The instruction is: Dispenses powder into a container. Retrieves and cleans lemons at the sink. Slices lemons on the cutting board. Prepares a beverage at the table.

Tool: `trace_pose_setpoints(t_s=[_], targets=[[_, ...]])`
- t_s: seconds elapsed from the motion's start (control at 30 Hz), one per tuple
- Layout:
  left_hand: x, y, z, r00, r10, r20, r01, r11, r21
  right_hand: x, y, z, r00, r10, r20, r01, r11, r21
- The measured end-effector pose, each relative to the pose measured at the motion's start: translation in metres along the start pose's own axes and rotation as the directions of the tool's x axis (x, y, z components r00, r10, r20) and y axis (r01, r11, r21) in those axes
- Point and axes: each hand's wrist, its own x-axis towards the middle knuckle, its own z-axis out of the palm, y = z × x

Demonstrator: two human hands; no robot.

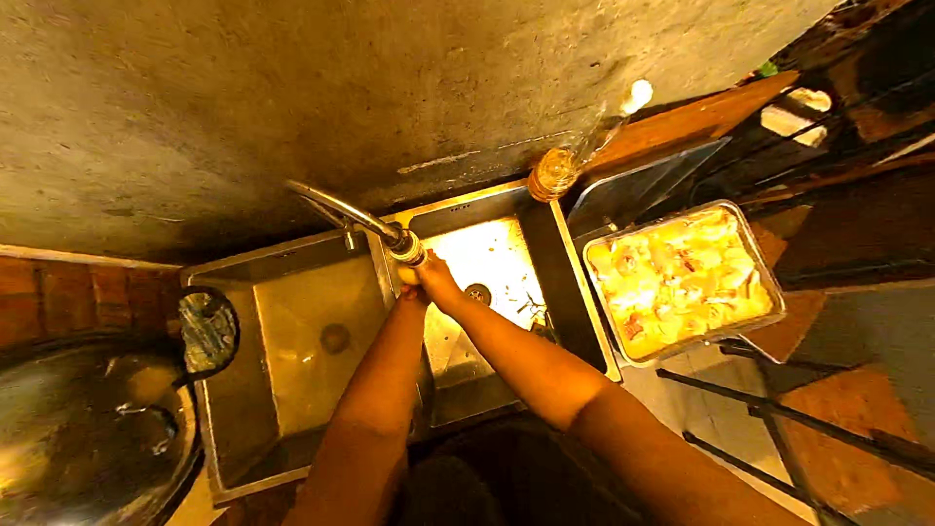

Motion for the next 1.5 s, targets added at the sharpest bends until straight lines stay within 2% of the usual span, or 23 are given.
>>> trace_pose_setpoints(t_s=[0.07, 0.13, 0.17, 0.2, 0.23, 0.27, 0.33, 0.43, 0.47, 0.57, 0.6, 0.63, 0.7, 0.77, 0.83, 0.9, 0.97, 1.07, 1.2, 1.3, 1.33, 1.43, 1.5], targets=[[-0.024, 0.024, 0.008, 0.999, -0.034, -0.019, 0.034, 0.999, -0.014, 0.002, 0.001, -0.005, 0.997, -0.054, 0.052, 0.053, 0.998, 0.024], [-0.016, 0.017, 0.009, 1.0, 0.011, -0.013, -0.015, 0.944, -0.329, 0.012, 0.003, -0.009, 0.998, 0.004, 0.065, -0.01, 0.995, 0.094], [0.003, 0.003, 0.006, 1.0, 0.013, 0.008, -0.008, 0.863, -0.504, 0.017, 0.003, -0.012, 0.993, 0.069, 0.097, -0.083, 0.986, 0.142], [0.02, -0.007, 0.003, 0.999, 0.005, 0.053, 0.03, 0.773, -0.634, 0.021, 0.003, -0.015, 0.986, 0.121, 0.116, -0.14, 0.975, 0.171], [0.03, -0.013, 0.0, 0.997, -0.025, 0.069, 0.065, 0.739, -0.671, 0.024, 0.003, -0.019, 0.979, 0.158, 0.131, -0.182, 0.963, 0.199], [0.034, -0.016, -0.005, 0.995, -0.042, 0.091, 0.092, 0.75, -0.655, 0.028, 0.004, -0.022, 0.974, 0.182, 0.134, -0.21, 0.947, 0.242], [0.036, -0.013, 0.002, 0.994, -0.104, 0.025, 0.097, 0.777, -0.622, 0.026, -0.001, -0.023, 0.963, 0.219, 0.154, -0.261, 0.897, 0.358], [0.025, -0.013, 0.006, 0.989, -0.149, 0.0, 0.114, 0.76, -0.64, 0.017, -0.014, -0.021, 0.921, 0.312, 0.235, -0.391, 0.749, 0.535], [0.021, -0.014, 0.008, 0.991, -0.13, -0.006, 0.098, 0.777, -0.622, 0.015, -0.014, -0.021, 0.922, 0.279, 0.27, -0.385, 0.75, 0.538], [0.012, -0.015, 0.006, 0.998, -0.027, 0.054, 0.054, 0.803, -0.593, 0.004, -0.013, -0.022, 0.92, 0.177, 0.35, -0.318, 0.858, 0.403], [0.011, -0.015, 0.005, 0.997, -0.074, 0.035, 0.08, 0.777, -0.624, 0.002, -0.014, -0.022, 0.913, 0.171, 0.371, -0.308, 0.884, 0.351], [0.007, -0.013, 0.003, 0.99, -0.143, 0.006, 0.114, 0.766, -0.633, 0.001, -0.013, -0.022, 0.92, 0.164, 0.357, -0.275, 0.918, 0.285], [0.001, -0.01, -0.001, 0.992, -0.118, 0.032, 0.117, 0.839, -0.531, -0.001, -0.011, -0.021, 0.96, 0.134, 0.247, -0.167, 0.979, 0.12], [-0.004, 0.009, 0.012, 0.99, -0.126, 0.064, 0.141, 0.907, -0.398, 0.001, -0.013, -0.027, 0.973, 0.171, 0.155, -0.174, 0.985, 0.004], [-0.002, 0.016, 0.018, 0.99, -0.135, 0.035, 0.139, 0.925, -0.353, 0.007, -0.015, -0.027, 0.981, 0.18, 0.069, -0.181, 0.983, 0.01], [-0.013, 0.024, 0.024, 0.992, -0.119, -0.043, 0.093, 0.917, -0.387, 0.011, -0.017, -0.029, 0.968, 0.214, 0.13, -0.235, 0.955, 0.182], [0.002, 0.013, 0.02, 0.996, -0.051, 0.074, 0.085, 0.804, -0.589, 0.011, -0.022, -0.031, 0.946, 0.203, 0.251, -0.288, 0.884, 0.368], [0.02, 0.0, 0.018, 0.99, 0.016, 0.14, 0.088, 0.707, -0.701, 0.013, -0.019, -0.026, 0.944, 0.11, 0.31, -0.238, 0.879, 0.414], [0.002, 0.001, 0.017, 0.986, 0.064, 0.155, 0.04, 0.808, -0.588, 0.017, -0.012, -0.015, 0.954, 0.06, 0.295, -0.154, 0.939, 0.308], [-0.036, 0.019, 0.012, 0.999, -0.02, -0.04, 0.002, 0.921, -0.391, 0.014, -0.011, -0.015, 0.957, 0.127, 0.262, -0.177, 0.969, 0.173], [-0.046, 0.025, 0.01, 0.999, -0.01, -0.045, -0.007, 0.934, -0.358, 0.012, -0.012, -0.016, 0.959, 0.132, 0.249, -0.183, 0.964, 0.193], [-0.006, 0.013, 0.019, 0.999, 0.004, 0.037, 0.02, 0.774, -0.632, 0.012, -0.014, -0.021, 0.962, 0.061, 0.267, -0.139, 0.948, 0.288], [0.01, 0.006, 0.02, 0.994, 0.021, 0.103, 0.057, 0.714, -0.698, 0.016, -0.017, -0.026, 0.967, 0.058, 0.249, -0.114, 0.97, 0.216]])
